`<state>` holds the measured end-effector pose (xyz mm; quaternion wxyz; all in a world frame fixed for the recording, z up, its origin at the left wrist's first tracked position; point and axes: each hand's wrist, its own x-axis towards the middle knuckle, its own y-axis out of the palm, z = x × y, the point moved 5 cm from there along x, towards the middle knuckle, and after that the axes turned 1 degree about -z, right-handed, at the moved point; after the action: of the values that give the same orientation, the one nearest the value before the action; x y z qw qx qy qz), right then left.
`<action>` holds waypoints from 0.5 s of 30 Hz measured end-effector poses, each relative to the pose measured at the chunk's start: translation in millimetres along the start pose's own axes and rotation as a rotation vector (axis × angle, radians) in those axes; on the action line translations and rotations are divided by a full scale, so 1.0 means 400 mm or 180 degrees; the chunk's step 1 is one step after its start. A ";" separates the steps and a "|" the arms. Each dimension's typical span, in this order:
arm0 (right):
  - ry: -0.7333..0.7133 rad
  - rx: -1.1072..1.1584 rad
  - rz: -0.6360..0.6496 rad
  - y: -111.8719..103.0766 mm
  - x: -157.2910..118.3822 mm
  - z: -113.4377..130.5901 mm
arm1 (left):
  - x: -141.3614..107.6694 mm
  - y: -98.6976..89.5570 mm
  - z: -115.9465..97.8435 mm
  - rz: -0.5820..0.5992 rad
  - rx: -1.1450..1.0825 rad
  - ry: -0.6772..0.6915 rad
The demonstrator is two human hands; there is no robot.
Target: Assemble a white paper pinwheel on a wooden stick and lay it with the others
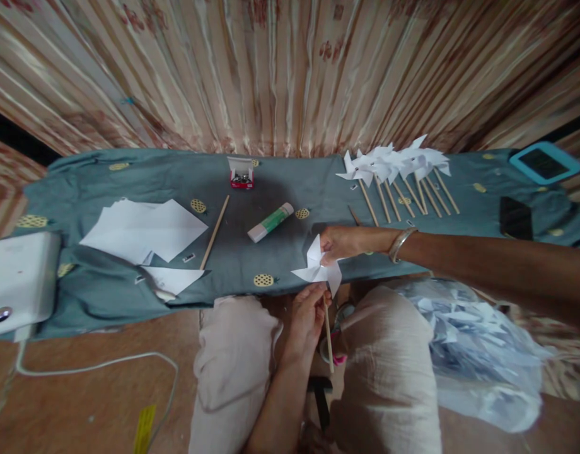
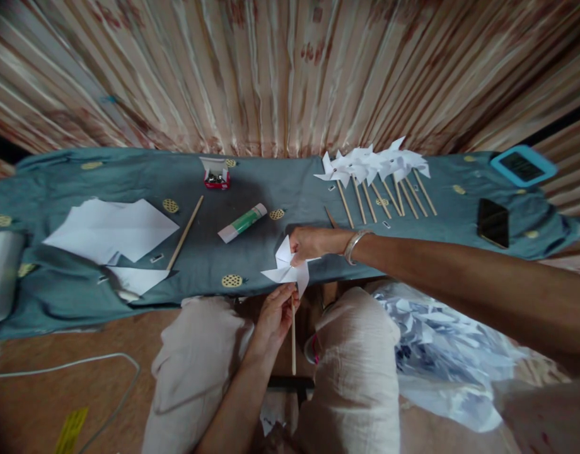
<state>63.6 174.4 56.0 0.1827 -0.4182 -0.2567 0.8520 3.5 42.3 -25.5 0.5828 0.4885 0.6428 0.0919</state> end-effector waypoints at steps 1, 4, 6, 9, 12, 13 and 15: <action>-0.0005 0.0065 0.0014 0.001 0.001 0.000 | 0.000 0.001 -0.001 -0.0004 0.0005 -0.0002; -0.0035 0.0199 0.0036 0.005 0.003 0.000 | 0.000 0.003 -0.002 -0.0001 0.0033 -0.0015; -0.0044 0.0226 0.0049 0.007 0.004 -0.001 | 0.000 0.003 -0.003 0.0005 0.0052 -0.0030; -0.0078 0.0284 0.0072 0.007 0.003 -0.001 | 0.000 0.003 -0.002 0.0027 0.0071 -0.0063; -0.0155 0.0347 0.0108 0.008 0.006 -0.001 | 0.001 0.002 -0.002 0.0030 0.0058 -0.0072; -0.0183 0.0367 0.0113 0.009 0.008 -0.002 | 0.002 0.001 -0.002 0.0024 0.0050 -0.0070; -0.0253 0.0416 0.0101 0.010 0.013 -0.005 | 0.003 0.000 -0.002 0.0008 0.0034 -0.0063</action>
<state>61.7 174.6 49.6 0.1857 -0.3752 -0.2009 0.8857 3.1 43.5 -26.0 0.5864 0.4933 0.6369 0.0843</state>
